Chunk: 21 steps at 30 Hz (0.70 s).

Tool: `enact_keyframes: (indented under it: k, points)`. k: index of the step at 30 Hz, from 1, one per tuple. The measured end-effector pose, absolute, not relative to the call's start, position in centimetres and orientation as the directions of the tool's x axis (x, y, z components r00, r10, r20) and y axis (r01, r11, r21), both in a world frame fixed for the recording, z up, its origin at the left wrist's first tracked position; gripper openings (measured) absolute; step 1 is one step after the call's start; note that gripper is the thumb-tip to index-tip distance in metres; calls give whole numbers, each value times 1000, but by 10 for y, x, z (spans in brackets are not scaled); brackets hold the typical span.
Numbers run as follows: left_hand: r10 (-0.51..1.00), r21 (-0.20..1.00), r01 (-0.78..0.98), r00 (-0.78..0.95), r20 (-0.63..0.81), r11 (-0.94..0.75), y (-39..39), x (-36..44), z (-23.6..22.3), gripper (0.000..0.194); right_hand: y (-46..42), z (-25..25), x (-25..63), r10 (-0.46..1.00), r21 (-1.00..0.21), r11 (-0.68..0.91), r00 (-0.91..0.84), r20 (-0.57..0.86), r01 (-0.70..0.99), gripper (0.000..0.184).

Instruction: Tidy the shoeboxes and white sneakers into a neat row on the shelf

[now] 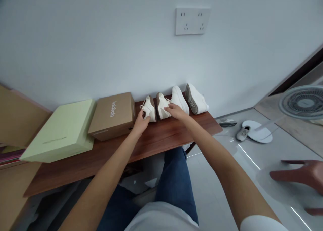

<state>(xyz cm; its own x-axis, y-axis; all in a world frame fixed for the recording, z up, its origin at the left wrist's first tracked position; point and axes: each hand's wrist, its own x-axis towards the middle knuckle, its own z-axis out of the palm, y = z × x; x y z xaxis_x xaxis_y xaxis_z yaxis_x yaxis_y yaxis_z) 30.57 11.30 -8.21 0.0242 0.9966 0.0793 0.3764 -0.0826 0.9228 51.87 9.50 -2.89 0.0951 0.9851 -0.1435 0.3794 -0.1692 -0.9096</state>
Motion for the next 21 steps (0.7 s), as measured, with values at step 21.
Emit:
enact_keyframes:
  k: [21]
  points:
    - [961, 448, 850, 257, 107, -277, 130, 307, -25, 38, 123, -19, 513, 998, -566, 61, -55, 27, 822, 43]
